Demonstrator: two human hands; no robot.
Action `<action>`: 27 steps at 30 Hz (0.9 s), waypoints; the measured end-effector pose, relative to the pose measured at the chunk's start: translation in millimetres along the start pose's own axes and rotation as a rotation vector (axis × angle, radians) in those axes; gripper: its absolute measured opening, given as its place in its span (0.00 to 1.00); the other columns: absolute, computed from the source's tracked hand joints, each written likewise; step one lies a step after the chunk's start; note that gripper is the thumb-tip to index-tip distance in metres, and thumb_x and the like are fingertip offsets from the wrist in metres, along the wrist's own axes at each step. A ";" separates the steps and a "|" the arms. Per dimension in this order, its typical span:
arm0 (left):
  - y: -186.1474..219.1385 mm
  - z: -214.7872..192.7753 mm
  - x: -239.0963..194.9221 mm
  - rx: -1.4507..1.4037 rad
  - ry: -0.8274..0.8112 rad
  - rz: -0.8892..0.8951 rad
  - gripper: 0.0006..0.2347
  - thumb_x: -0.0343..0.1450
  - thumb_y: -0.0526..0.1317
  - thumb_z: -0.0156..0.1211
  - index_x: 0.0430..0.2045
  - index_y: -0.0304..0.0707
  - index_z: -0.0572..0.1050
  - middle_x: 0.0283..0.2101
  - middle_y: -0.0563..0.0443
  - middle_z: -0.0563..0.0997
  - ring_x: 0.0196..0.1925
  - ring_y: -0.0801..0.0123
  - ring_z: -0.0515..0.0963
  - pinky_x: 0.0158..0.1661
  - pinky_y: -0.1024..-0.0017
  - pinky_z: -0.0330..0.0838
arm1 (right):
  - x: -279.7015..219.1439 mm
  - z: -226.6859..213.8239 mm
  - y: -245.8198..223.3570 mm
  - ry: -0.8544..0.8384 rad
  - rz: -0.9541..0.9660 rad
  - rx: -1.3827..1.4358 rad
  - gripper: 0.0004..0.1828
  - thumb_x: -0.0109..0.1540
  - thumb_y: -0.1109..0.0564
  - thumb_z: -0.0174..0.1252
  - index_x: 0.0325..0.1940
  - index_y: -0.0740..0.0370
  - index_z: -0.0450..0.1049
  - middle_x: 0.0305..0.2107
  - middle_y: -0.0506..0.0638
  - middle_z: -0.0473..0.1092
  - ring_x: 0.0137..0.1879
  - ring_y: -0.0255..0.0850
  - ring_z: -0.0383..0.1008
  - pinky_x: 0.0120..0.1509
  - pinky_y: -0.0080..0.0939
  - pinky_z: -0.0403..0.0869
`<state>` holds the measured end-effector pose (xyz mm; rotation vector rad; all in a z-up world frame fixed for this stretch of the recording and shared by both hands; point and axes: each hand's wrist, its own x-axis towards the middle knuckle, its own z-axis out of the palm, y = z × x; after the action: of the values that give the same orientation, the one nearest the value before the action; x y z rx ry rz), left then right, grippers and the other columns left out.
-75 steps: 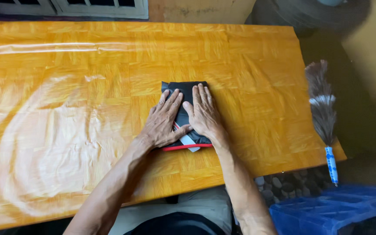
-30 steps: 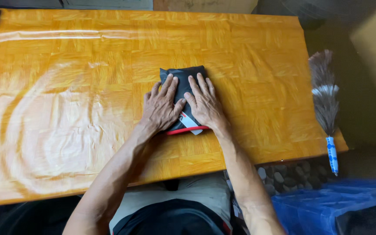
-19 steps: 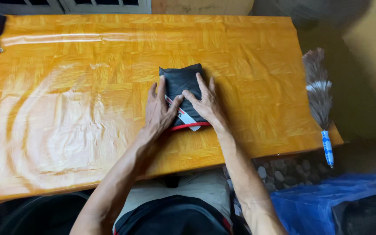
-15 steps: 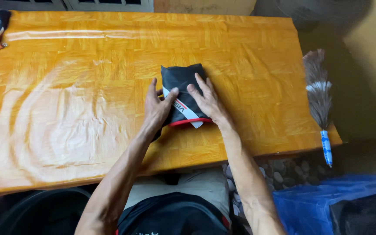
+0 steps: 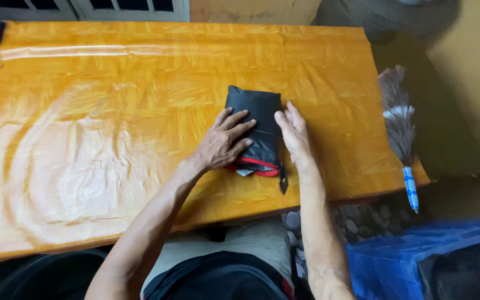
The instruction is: The person folds a small black bag with red straps on a wooden table, then places it into a green bucket. They then unfold a large black tarp on the table and use a feather duster to clean its surface repeatedly.
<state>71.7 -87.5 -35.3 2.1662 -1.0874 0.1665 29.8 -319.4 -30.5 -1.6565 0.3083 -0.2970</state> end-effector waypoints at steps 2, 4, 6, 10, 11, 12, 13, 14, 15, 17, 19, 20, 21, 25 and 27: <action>5.3 -12.6 10.6 0.040 -0.062 -0.077 0.23 0.76 0.57 0.51 0.67 0.61 0.67 0.70 0.51 0.65 0.70 0.41 0.62 0.63 0.42 0.62 | 10.0 5.1 0.2 0.017 -0.176 -0.367 0.36 0.71 0.44 0.52 0.79 0.61 0.53 0.71 0.77 0.48 0.78 0.68 0.48 0.80 0.67 0.53; 4.7 -18.6 19.7 0.089 -0.115 -0.152 0.25 0.76 0.59 0.49 0.70 0.59 0.64 0.71 0.51 0.61 0.66 0.44 0.64 0.56 0.44 0.72 | 10.3 20.7 -7.6 0.022 -0.359 -0.732 0.32 0.73 0.42 0.46 0.78 0.58 0.57 0.73 0.73 0.49 0.78 0.68 0.49 0.79 0.71 0.52; -4.0 -21.3 30.6 0.134 -0.147 -0.235 0.25 0.79 0.59 0.39 0.73 0.61 0.58 0.73 0.53 0.59 0.64 0.49 0.63 0.55 0.51 0.67 | 5.7 49.4 -26.3 -0.176 -0.184 -1.035 0.33 0.72 0.39 0.39 0.80 0.54 0.53 0.78 0.60 0.41 0.82 0.61 0.38 0.73 0.84 0.48; 2.4 -21.2 26.9 0.087 -0.206 -0.337 0.29 0.79 0.61 0.33 0.76 0.53 0.50 0.78 0.50 0.51 0.72 0.45 0.56 0.63 0.49 0.59 | 3.4 63.1 -19.4 -0.132 -0.137 -1.164 0.36 0.72 0.38 0.36 0.81 0.56 0.47 0.78 0.60 0.38 0.82 0.58 0.37 0.75 0.80 0.51; 2.6 -21.8 27.7 0.081 -0.215 -0.348 0.29 0.79 0.60 0.32 0.76 0.51 0.48 0.78 0.49 0.49 0.73 0.45 0.56 0.64 0.48 0.57 | 3.2 64.6 -21.3 -0.125 -0.148 -1.184 0.36 0.72 0.38 0.36 0.80 0.56 0.48 0.78 0.60 0.39 0.82 0.58 0.38 0.75 0.78 0.51; 4.4 -20.8 25.3 0.070 -0.231 -0.359 0.30 0.79 0.59 0.31 0.77 0.50 0.46 0.79 0.48 0.48 0.74 0.44 0.55 0.65 0.48 0.54 | -1.4 65.1 -21.3 -0.119 -0.150 -1.203 0.36 0.72 0.38 0.35 0.80 0.56 0.48 0.78 0.59 0.40 0.82 0.57 0.38 0.76 0.76 0.52; 2.3 -17.5 26.4 0.065 -0.242 -0.361 0.30 0.79 0.59 0.31 0.77 0.50 0.46 0.79 0.48 0.48 0.74 0.44 0.55 0.65 0.48 0.54 | -0.7 64.1 -20.4 -0.122 -0.138 -1.203 0.36 0.72 0.38 0.35 0.80 0.56 0.48 0.78 0.59 0.40 0.82 0.57 0.38 0.76 0.76 0.52; 0.7 -15.3 27.3 0.065 -0.231 -0.369 0.29 0.79 0.59 0.31 0.77 0.50 0.46 0.79 0.47 0.47 0.74 0.44 0.56 0.64 0.48 0.53 | 0.2 63.4 -20.8 -0.123 -0.150 -1.172 0.35 0.72 0.38 0.35 0.80 0.57 0.48 0.78 0.60 0.40 0.82 0.58 0.38 0.76 0.76 0.53; -0.3 -13.5 26.8 0.065 -0.221 -0.378 0.29 0.79 0.59 0.32 0.77 0.51 0.45 0.80 0.47 0.46 0.73 0.45 0.57 0.64 0.47 0.52 | -0.3 63.1 -21.3 -0.124 -0.163 -1.141 0.35 0.72 0.39 0.36 0.80 0.58 0.49 0.78 0.60 0.40 0.82 0.59 0.39 0.75 0.76 0.53; 0.3 -9.8 25.4 0.045 -0.199 -0.391 0.29 0.79 0.60 0.32 0.77 0.52 0.46 0.79 0.43 0.47 0.73 0.45 0.59 0.64 0.48 0.53 | 2.9 59.7 -7.9 -0.120 -0.194 -1.171 0.35 0.72 0.39 0.36 0.80 0.58 0.49 0.77 0.60 0.42 0.81 0.59 0.40 0.76 0.74 0.54; 3.0 -9.8 17.1 0.039 -0.176 -0.400 0.30 0.79 0.61 0.33 0.77 0.53 0.46 0.79 0.39 0.47 0.72 0.45 0.62 0.64 0.48 0.54 | 3.9 56.5 0.9 -0.111 -0.235 -1.188 0.35 0.73 0.38 0.37 0.80 0.58 0.50 0.77 0.61 0.43 0.81 0.59 0.41 0.76 0.72 0.54; 4.5 -9.8 13.9 -0.014 -0.094 -0.406 0.29 0.80 0.60 0.36 0.76 0.53 0.48 0.77 0.33 0.50 0.72 0.43 0.63 0.63 0.47 0.55 | 6.8 52.5 2.6 -0.121 -0.309 -1.103 0.35 0.73 0.39 0.39 0.80 0.61 0.51 0.76 0.64 0.43 0.81 0.63 0.41 0.77 0.72 0.52; 6.3 -10.0 11.1 -0.067 -0.013 -0.411 0.29 0.80 0.59 0.39 0.76 0.52 0.49 0.75 0.27 0.53 0.72 0.41 0.65 0.63 0.47 0.56 | 9.9 48.2 3.9 -0.130 -0.381 -1.016 0.36 0.74 0.39 0.41 0.79 0.63 0.52 0.76 0.68 0.43 0.80 0.68 0.41 0.79 0.71 0.50; 31.7 -25.7 -23.4 -0.307 0.058 -0.373 0.27 0.79 0.56 0.44 0.75 0.56 0.52 0.72 0.20 0.57 0.73 0.29 0.59 0.66 0.39 0.57 | -33.5 19.5 -34.5 -0.274 -0.475 -0.776 0.38 0.70 0.37 0.53 0.80 0.55 0.56 0.76 0.70 0.37 0.80 0.74 0.36 0.79 0.75 0.45; 40.2 -38.4 -40.1 -0.405 0.004 -0.316 0.42 0.62 0.58 0.74 0.73 0.62 0.58 0.75 0.20 0.49 0.72 0.24 0.57 0.68 0.41 0.57 | -55.2 6.2 -39.0 -0.383 -0.596 -0.650 0.51 0.55 0.34 0.71 0.78 0.48 0.61 0.78 0.61 0.44 0.80 0.70 0.43 0.81 0.66 0.49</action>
<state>23.2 -52.9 -1.4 1.9318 -0.6903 -0.1798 -18.1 -289.2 6.9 -2.3844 -0.4387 -0.3301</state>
